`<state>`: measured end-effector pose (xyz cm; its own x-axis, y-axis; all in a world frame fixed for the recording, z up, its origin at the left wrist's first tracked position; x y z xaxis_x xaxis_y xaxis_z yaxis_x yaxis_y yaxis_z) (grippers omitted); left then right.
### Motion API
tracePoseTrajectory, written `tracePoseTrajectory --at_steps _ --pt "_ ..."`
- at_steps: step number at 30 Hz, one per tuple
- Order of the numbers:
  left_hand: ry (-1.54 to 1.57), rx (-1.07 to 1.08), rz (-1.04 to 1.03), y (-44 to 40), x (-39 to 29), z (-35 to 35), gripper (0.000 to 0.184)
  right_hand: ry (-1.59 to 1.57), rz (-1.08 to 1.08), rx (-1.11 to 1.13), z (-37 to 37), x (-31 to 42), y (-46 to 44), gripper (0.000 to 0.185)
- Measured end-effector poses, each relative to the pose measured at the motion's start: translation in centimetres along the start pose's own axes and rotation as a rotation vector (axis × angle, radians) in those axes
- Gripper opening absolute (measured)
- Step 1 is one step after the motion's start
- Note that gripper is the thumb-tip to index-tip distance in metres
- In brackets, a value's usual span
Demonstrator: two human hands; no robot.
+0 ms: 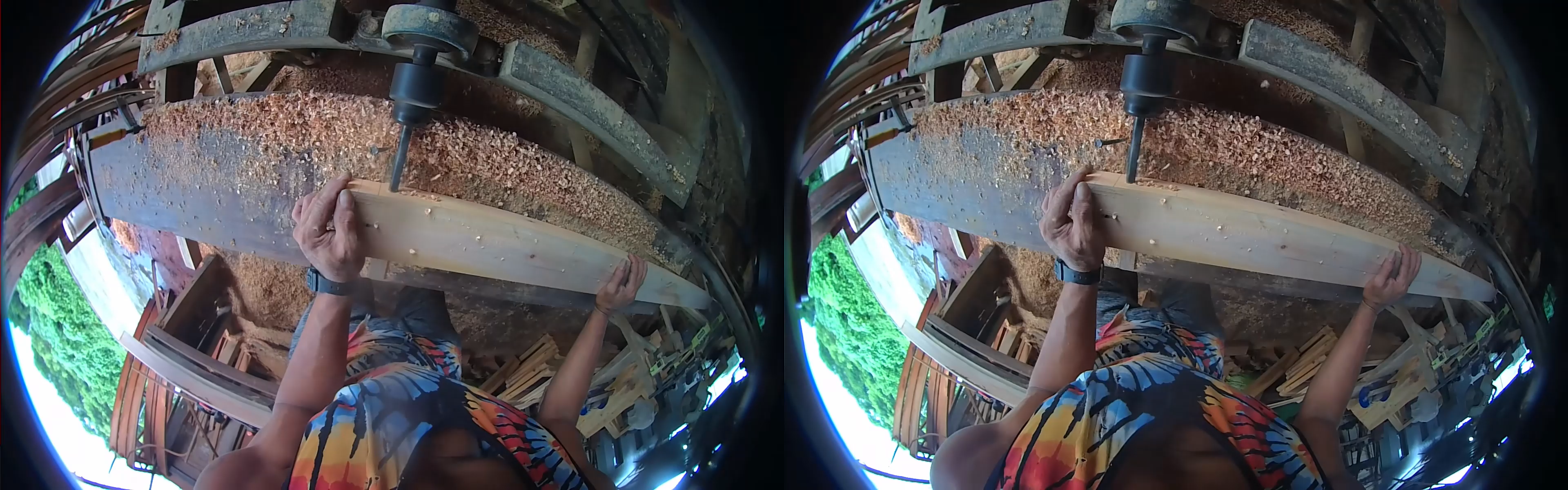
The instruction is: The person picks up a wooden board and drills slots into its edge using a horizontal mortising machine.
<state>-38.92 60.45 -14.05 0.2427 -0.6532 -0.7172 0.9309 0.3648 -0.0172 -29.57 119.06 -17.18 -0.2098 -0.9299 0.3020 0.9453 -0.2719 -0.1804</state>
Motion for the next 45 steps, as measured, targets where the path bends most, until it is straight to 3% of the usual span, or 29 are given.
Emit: tracePoseTrajectory --at_steps 6,9,30,42,45 --pt "0.038 -0.085 0.091 -0.1 0.4 -0.6 0.026 0.019 0.009 0.003 -0.1 -0.4 -0.1 0.033" --pt "-0.049 -0.032 0.002 -0.6 0.0 -0.3 0.025 -0.007 0.006 -0.005 -0.2 -0.3 -0.3 0.034" --pt "-0.050 -0.030 -0.006 -2.8 -1.2 -0.9 0.024 -0.013 0.019 -0.017 -0.3 0.5 -1.5 0.030" --pt "-0.078 -0.070 -0.202 -4.4 -1.4 -1.5 0.023 -0.040 -0.016 -0.031 -0.6 0.5 -2.2 0.031" --pt "0.043 -0.123 -0.122 -4.1 -0.5 -2.1 0.023 -0.042 -0.040 -0.016 -0.4 0.9 -2.5 0.032"
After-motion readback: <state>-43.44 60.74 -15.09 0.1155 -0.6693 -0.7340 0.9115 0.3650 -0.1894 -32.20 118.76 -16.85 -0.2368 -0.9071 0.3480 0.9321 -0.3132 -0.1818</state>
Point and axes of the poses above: each hand's wrist, its own y-axis away from the middle knuckle, its own z-axis out of the back of the hand, x = y × z, the point moved 3 cm from there along -y, towards the middle knuckle, and after that the axes turned 5 degrees about -y, right-handed, at the moved point
